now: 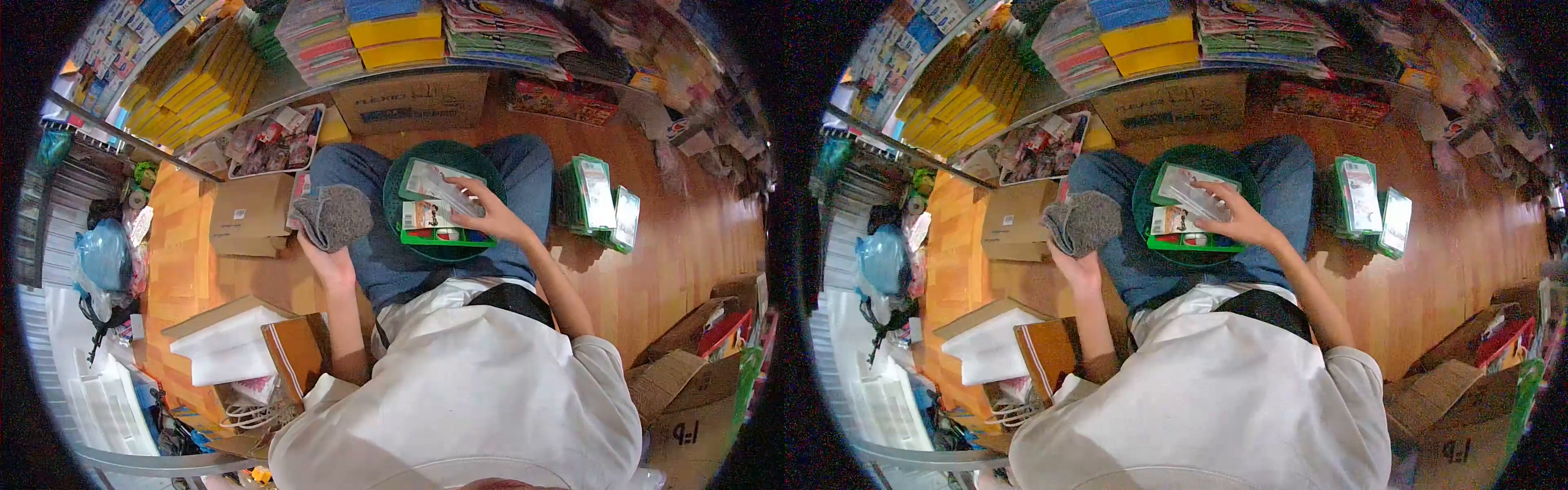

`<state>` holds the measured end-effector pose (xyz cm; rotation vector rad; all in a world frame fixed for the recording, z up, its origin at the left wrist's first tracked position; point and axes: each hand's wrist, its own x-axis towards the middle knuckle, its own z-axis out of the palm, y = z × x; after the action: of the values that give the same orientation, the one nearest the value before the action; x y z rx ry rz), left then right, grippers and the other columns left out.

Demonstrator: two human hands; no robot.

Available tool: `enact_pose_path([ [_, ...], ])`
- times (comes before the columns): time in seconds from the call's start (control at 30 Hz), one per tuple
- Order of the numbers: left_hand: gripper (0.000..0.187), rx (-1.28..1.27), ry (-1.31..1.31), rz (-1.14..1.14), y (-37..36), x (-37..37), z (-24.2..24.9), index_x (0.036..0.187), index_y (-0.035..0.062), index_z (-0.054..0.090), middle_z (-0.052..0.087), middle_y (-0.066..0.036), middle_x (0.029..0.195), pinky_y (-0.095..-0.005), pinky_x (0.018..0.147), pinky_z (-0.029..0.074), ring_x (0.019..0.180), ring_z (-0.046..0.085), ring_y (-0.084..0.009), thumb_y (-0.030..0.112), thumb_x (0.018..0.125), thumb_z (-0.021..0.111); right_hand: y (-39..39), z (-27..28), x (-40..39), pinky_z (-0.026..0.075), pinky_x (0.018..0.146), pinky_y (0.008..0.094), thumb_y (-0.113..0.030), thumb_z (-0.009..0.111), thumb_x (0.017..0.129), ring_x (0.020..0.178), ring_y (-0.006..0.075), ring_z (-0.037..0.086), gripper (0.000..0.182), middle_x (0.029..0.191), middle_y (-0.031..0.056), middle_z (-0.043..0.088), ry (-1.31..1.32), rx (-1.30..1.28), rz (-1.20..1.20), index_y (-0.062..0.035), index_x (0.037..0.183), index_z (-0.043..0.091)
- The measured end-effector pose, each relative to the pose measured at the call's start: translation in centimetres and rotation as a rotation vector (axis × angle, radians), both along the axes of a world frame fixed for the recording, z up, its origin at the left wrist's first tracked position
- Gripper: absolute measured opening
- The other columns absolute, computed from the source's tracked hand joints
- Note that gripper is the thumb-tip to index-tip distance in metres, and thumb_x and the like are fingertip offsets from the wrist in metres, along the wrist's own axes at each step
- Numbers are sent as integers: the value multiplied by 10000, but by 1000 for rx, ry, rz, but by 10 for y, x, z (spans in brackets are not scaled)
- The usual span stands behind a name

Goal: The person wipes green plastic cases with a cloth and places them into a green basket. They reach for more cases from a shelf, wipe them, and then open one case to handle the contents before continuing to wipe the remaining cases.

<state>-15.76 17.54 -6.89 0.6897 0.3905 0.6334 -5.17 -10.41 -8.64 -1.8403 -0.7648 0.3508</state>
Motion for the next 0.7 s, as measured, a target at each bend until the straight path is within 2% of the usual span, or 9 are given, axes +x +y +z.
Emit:
enact_pose_path([
  [0.07, 486, -6, 59, 43, 15, 0, -16, 1348, 114, 449, 467, -85, 1376, -459, 1079, 311, 1285, 412, -280, 402, 969, 350, 0, -2, -2, 362, 1009, 371, -299, 723, 773, 1185, 252, 452, 691, 1278, 124, 472, 18, 57, -35, -97, 1368, 438],
  [0.17, 516, 45, 147, 305, 41, 1, -38, 1308, 88, 481, 507, -116, 1325, -443, 1014, 392, 1213, 485, -290, 425, 936, 362, -4, 4, -7, 330, 1045, 366, -267, 720, 785, 1200, 254, 446, 682, 1301, 125, 458, 88, 146, -54, -91, 1376, 429],
  [0.2, 516, 43, 148, 306, 53, -1, -53, 1308, 88, 481, 507, -116, 1325, -443, 1014, 392, 1213, 485, -290, 425, 936, 362, -6, 1, -7, 330, 1045, 366, -267, 720, 785, 1200, 254, 446, 682, 1301, 125, 458, 89, 144, -53, -91, 1376, 429],
  [0.27, 529, 77, 259, 365, 74, -7, -85, 1333, 6, 409, 433, -181, 1351, -439, 1051, 336, 1255, 422, -285, 360, 940, 431, -12, -10, -6, 225, 1121, 400, -236, 705, 804, 1326, 240, 337, 724, 1403, 85, 365, 82, 156, -30, -106, 1425, 355],
  [0.3, 529, 76, 261, 363, 71, -7, -91, 1333, 6, 409, 433, -181, 1351, -439, 1051, 336, 1255, 422, -285, 360, 940, 431, -12, -10, -8, 225, 1121, 400, -236, 705, 804, 1326, 240, 337, 724, 1403, 85, 365, 83, 154, -33, -106, 1425, 355],
  [0.37, 510, 10, 474, 629, 63, -8, -106, 1303, -27, 420, 466, -196, 1297, -418, 1026, 365, 1223, 443, -285, 315, 931, 493, -13, -10, -14, 272, 1089, 355, -226, 722, 787, 1272, 237, 397, 728, 1383, 126, 400, 52, 228, -100, -68, 1408, 375],
  [0.4, 510, 9, 477, 625, 61, -8, -111, 1303, -27, 420, 466, -196, 1297, -418, 1026, 365, 1223, 443, -285, 315, 931, 493, -14, -10, -16, 272, 1089, 355, -226, 722, 787, 1272, 237, 397, 728, 1383, 126, 400, 53, 225, -104, -68, 1408, 375],
  [0.57, 487, 546, 769, 760, 50, -14, -142, 1287, -39, 427, 489, -195, 1262, -403, 1015, 375, 1213, 450, -285, 274, 927, 521, -20, -20, -19, 220, 1119, 358, -170, 707, 796, 1331, 232, 337, 793, 1420, 121, 352, 165, 462, -138, -30, 1446, 275],
  [0.7, 469, 1001, 981, 847, 47, -17, -157, 1275, -49, 433, 508, -194, 1234, -391, 1006, 382, 1205, 455, -285, 242, 924, 543, -20, -21, -23, 230, 1118, 361, -151, 699, 800, 1338, 237, 330, 798, 1432, 129, 332, 224, 508, -156, -32, 1454, 258],
])
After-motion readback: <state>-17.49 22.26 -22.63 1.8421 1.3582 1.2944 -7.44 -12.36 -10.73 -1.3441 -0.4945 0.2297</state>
